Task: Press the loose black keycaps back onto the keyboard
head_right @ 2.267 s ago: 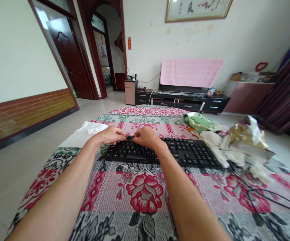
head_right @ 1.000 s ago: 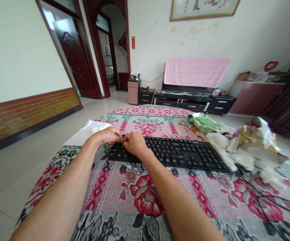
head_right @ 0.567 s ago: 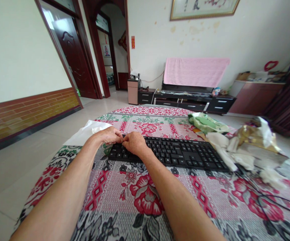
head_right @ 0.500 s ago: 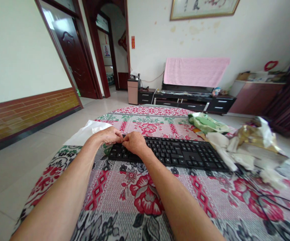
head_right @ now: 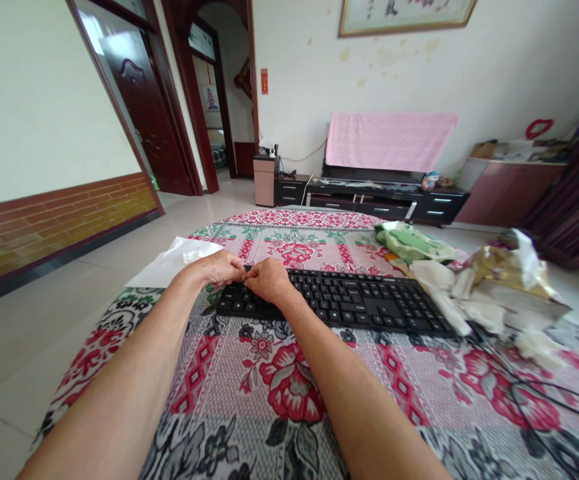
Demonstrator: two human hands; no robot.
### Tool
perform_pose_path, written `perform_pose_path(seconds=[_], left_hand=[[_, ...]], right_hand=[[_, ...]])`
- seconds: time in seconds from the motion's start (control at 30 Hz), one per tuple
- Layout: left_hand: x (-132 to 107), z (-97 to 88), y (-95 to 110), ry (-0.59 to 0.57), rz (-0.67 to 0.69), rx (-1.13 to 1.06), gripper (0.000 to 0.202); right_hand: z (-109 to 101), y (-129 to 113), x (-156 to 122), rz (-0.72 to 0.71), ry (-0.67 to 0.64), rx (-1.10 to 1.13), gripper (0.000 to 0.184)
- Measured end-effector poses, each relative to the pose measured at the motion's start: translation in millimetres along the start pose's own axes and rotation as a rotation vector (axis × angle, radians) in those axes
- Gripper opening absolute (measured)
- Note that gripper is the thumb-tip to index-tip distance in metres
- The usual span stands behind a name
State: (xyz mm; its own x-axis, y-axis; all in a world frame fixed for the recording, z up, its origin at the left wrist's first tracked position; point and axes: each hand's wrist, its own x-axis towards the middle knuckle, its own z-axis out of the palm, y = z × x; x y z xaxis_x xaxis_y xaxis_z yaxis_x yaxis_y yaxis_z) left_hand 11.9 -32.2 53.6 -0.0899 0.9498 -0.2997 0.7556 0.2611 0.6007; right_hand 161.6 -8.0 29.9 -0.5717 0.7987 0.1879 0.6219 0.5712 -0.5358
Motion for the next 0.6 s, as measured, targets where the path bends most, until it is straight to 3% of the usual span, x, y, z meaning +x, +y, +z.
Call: perform_pose_path(seconds=[0.6], left_hand=[[-1.7,1.4,5.4,-0.016,-0.027,-0.013,0.012]], right_hand=[[-0.8,-5.2,-1.6,0.036,-0.027,-0.048,0.017]])
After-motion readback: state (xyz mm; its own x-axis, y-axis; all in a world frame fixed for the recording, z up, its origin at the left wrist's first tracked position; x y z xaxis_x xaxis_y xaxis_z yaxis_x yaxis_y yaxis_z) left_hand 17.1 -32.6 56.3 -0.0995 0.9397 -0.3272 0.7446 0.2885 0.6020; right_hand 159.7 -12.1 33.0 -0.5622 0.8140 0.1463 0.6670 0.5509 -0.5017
